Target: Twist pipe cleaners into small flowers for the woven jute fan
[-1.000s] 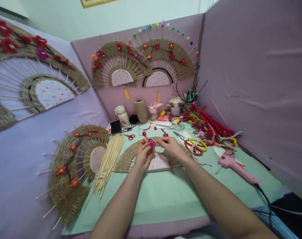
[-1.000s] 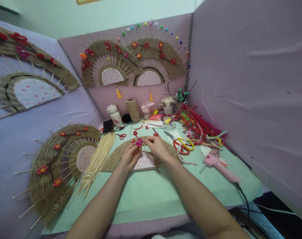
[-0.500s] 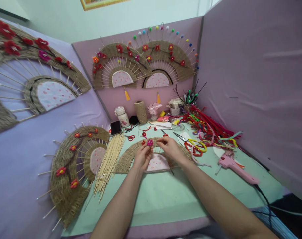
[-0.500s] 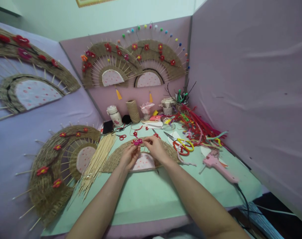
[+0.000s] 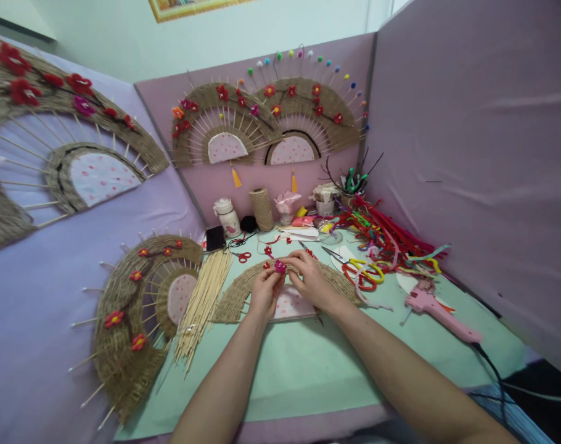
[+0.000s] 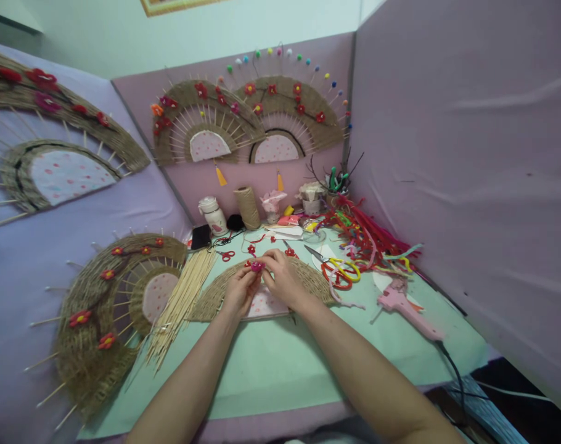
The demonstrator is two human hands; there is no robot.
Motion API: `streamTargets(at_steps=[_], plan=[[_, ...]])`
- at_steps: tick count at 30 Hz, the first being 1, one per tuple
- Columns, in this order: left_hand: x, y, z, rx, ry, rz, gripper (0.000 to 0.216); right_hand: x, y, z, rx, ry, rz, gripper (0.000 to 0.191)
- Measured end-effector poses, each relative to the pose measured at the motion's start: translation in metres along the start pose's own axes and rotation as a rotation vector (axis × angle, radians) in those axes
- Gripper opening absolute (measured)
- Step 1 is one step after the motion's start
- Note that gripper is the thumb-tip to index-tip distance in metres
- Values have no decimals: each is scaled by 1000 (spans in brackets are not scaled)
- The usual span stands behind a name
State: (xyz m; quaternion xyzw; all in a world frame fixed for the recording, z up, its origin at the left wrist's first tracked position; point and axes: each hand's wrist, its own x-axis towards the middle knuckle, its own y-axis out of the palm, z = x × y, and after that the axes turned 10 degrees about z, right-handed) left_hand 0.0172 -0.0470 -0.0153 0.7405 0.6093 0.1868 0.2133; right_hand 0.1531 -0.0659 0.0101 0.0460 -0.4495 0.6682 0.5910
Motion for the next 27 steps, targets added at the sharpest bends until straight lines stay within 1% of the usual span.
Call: streamTargets(at_steps=[2,4,5,7,9,10,14,16,18,20,21,24,27], plan=[[0,0,0,-7,2,5,21,0,0,0,-11,11,11,37],[1,1,-1,-16,9,2,20,0,0,0,-7,-2,32,34],[1,0,-2,-21,16,-4,20,0,0,0,8,-6,22,31],[2,-1,-4,-36,28,-21,19,1,-2,0,53,18,-45,28],[4,-3,-6,-51,29,-37,19,1,-3,-2,93,89,-110,25],[4,-4,-6,-56,28,-41,18,1,-4,-4,110,137,-122,23],[5,-5,-6,-49,17,-34,18,3,-1,-9,234,338,-56,17],[4,-5,-5,-41,17,-22,18,4,3,-11,318,389,-5,17],[3,-3,-5,-34,9,-6,18,5,7,-12,388,407,27,18],[3,-2,-4,-30,-1,1,19,5,10,-11,389,396,5,17],[3,-2,-4,-31,-1,0,20,4,10,-10,350,369,-22,15],[2,-1,-3,-35,10,-7,21,0,10,-6,155,212,-68,9],[1,0,-1,-26,12,3,22,-3,9,-5,27,92,-45,9]])
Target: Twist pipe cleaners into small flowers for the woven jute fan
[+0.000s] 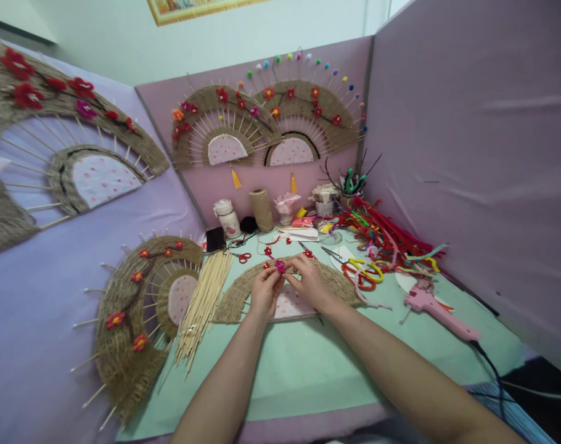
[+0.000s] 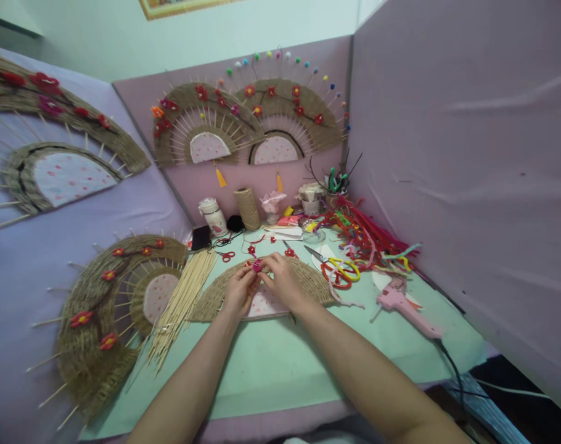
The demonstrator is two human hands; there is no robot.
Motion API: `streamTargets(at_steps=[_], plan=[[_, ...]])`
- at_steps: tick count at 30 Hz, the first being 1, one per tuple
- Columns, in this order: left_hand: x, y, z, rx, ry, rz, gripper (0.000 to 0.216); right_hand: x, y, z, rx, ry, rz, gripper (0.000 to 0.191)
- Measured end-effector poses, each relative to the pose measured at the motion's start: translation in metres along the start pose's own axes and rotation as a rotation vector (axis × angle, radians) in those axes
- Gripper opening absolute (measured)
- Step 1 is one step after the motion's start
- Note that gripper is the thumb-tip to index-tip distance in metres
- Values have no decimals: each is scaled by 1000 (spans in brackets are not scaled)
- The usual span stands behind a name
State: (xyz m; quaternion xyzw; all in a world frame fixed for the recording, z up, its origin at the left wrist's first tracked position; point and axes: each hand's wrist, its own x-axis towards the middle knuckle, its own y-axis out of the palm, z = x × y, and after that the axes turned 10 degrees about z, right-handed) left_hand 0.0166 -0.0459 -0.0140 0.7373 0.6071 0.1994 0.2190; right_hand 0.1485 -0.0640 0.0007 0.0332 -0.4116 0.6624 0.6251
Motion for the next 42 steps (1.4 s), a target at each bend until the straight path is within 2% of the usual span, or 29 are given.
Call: streamTargets(at_steps=[6,10,12,14,18,21,26,36,42], plan=[[-2,2,0,25,-28,31,21,1,-2,-2,-89,-48,-22,9],[0,0,-2,-11,-8,71,19,3,-7,4,26,-55,-17,11],[1,-1,-4,-22,15,87,20,5,-10,6,136,12,-40,13],[2,-2,-6,-10,34,95,22,7,-13,7,271,149,-65,14],[2,-2,-9,34,29,111,22,10,-13,2,519,389,70,22],[2,0,-8,68,26,118,24,9,-11,0,620,483,157,28],[1,1,-6,139,53,120,22,8,-13,4,754,609,183,26],[0,-1,-6,235,67,125,20,8,-12,5,832,644,201,15],[3,-4,-1,243,60,114,23,8,-9,0,801,638,205,20]])
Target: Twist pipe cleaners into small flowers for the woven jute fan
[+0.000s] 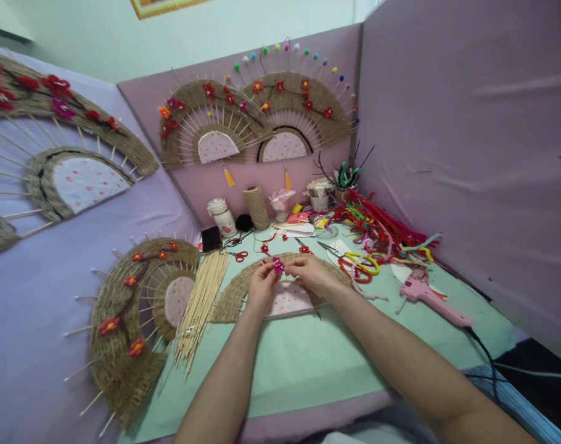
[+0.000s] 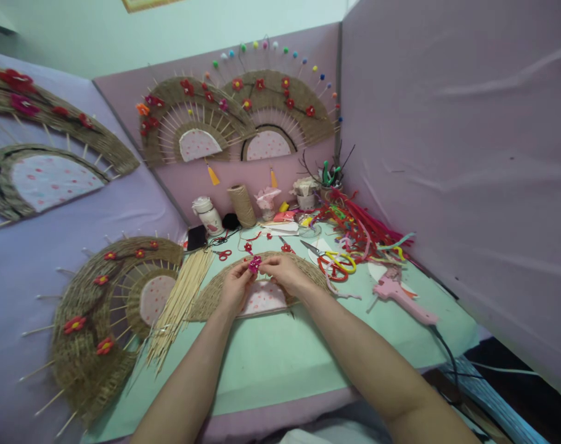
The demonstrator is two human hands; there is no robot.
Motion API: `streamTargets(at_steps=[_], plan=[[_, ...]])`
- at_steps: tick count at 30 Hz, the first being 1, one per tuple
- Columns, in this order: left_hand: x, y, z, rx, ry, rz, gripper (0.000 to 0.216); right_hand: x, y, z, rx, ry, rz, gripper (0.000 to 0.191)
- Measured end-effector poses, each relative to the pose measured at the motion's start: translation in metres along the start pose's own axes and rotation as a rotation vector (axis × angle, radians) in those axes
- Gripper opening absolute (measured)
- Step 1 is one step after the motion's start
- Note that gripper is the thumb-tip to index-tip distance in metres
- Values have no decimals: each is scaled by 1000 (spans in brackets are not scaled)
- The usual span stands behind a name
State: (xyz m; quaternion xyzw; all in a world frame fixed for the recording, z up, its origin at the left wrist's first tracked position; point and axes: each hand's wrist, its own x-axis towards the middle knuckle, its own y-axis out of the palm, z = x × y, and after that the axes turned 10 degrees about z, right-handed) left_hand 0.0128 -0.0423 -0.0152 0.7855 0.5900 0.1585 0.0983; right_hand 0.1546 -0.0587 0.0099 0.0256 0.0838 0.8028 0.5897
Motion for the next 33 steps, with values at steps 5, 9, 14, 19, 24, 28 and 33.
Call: streamTargets(at_steps=[5,9,14,19,24,28,33], plan=[[0,1,1,33,3,3,24,6,-3,-12,-1,-43,23,19],[-1,4,1,-21,-26,-5,25,11,-4,-21,-9,-92,6,21],[-1,5,-1,-97,-38,-10,25,8,-3,-16,-64,-105,1,22],[0,1,-1,24,15,-20,21,0,-10,1,-258,-152,-24,25],[0,-3,3,143,-1,14,17,2,-15,1,-290,-209,8,23],[-1,-4,5,222,-1,50,15,4,-17,-4,-356,-206,4,22],[-2,0,1,184,-35,64,17,5,-16,-6,-405,-238,33,23]])
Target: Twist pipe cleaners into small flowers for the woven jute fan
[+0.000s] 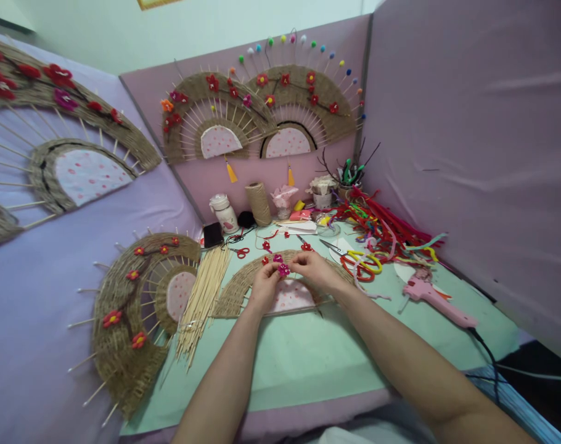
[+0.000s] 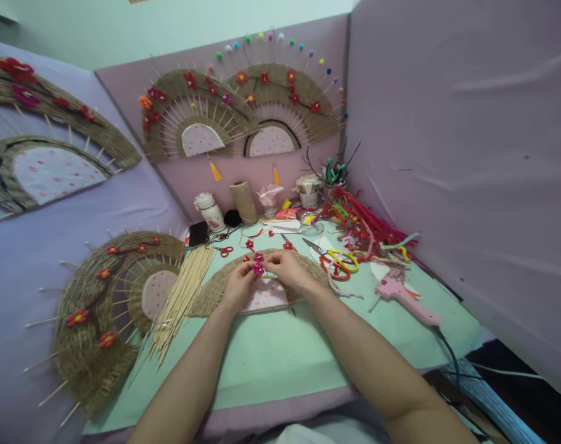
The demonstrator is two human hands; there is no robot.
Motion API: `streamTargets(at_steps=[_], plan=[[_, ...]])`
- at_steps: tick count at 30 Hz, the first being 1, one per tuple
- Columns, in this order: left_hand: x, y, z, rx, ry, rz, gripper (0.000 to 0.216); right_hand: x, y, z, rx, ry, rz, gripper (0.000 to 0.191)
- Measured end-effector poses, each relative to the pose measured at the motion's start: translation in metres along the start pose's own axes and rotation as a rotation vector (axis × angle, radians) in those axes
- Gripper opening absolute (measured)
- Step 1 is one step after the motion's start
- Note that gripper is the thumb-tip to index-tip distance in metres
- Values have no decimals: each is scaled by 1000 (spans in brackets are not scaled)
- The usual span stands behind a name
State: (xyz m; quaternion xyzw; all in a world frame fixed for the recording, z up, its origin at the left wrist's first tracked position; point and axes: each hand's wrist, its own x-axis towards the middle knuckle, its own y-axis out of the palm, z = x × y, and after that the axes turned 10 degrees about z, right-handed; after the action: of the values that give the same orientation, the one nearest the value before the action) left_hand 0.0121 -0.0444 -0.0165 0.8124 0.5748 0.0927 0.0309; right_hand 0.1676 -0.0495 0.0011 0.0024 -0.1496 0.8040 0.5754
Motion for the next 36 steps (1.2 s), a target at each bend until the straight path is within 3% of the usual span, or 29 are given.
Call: streamTargets(at_steps=[15,28,36], plan=[[-1,0,-4,-76,-57,11,25,-4,-4,13,61,75,-28,26],[-6,-1,-17,470,-76,194,13,-3,-14,3,-131,35,132,26],[-6,-4,-16,542,-93,255,17,-5,-13,4,-275,2,149,20]])
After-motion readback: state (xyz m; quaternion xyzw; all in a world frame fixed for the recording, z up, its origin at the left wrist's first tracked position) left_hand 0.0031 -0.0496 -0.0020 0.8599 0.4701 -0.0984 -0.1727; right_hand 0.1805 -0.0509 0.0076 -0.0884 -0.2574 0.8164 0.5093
